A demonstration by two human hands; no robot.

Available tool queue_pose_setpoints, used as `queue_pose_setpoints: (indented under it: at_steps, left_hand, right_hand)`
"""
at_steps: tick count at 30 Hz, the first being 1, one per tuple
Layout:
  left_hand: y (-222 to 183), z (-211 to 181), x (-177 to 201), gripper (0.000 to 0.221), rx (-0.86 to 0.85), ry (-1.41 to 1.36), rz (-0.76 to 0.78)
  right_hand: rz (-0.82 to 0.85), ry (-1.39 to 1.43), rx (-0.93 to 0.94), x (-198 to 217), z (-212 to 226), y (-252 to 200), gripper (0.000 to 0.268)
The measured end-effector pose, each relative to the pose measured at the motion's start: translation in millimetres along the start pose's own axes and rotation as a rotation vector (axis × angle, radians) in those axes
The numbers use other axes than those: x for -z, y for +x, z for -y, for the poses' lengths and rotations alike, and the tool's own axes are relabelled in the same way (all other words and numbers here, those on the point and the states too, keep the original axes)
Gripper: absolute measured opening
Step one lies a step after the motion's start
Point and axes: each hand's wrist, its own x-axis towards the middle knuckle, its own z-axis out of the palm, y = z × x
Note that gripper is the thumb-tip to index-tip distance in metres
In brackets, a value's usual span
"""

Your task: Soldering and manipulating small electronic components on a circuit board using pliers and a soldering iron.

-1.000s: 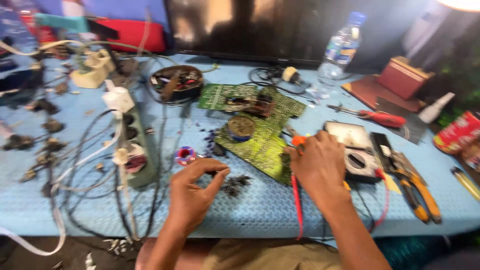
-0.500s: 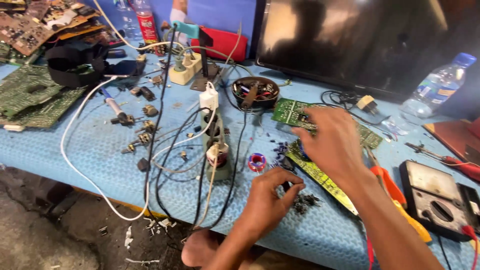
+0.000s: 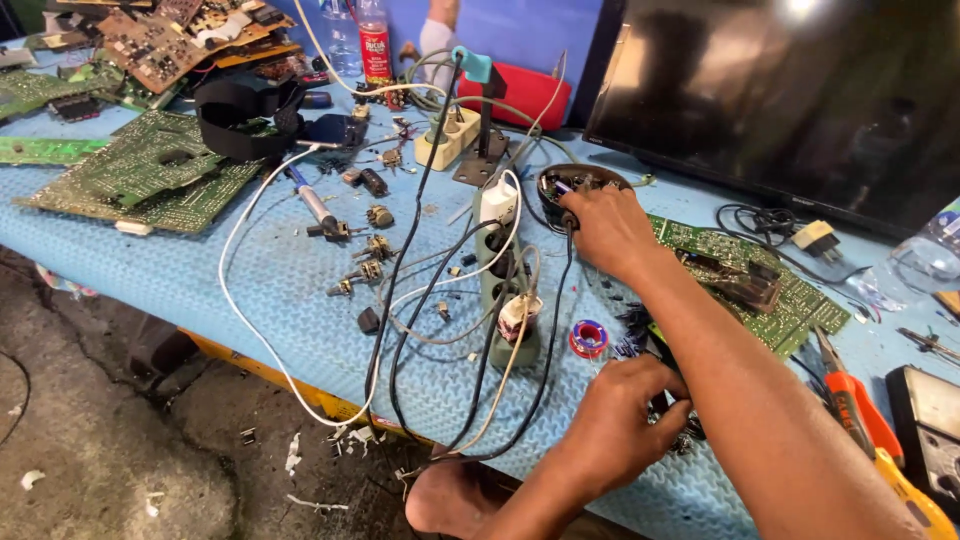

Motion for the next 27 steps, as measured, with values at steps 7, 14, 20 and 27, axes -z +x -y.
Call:
queue_pose_setpoints:
  at_steps: [7, 14, 20, 27]
  left_hand:
    - [0.1, -0.6, -0.9, 0.004, -0.048, -0.004, -0.019]
    - [-0.6, 10.2, -10.1, 0.002, 0.004, 0.091, 0.029]
    - [3.4, 1.9, -4.9, 0.006, 0.014, -0.05, -0.06]
    - [6.5, -0.9, -3.3, 0.003, 0.169, -0.131, -0.152]
  right_hand:
    - [-0.475, 0.323, 0.086, 52.2, 6.2, -47.6, 0.026]
    - [-0.909, 0.468, 0.02, 147.4, 37.0, -176.1, 0.013]
    - [-1.08, 0.721, -0.334, 140.5, -2.3, -284.0, 0.024]
    - [-0.828, 0.809, -0.723, 95.1, -11.8, -308.9, 0.021]
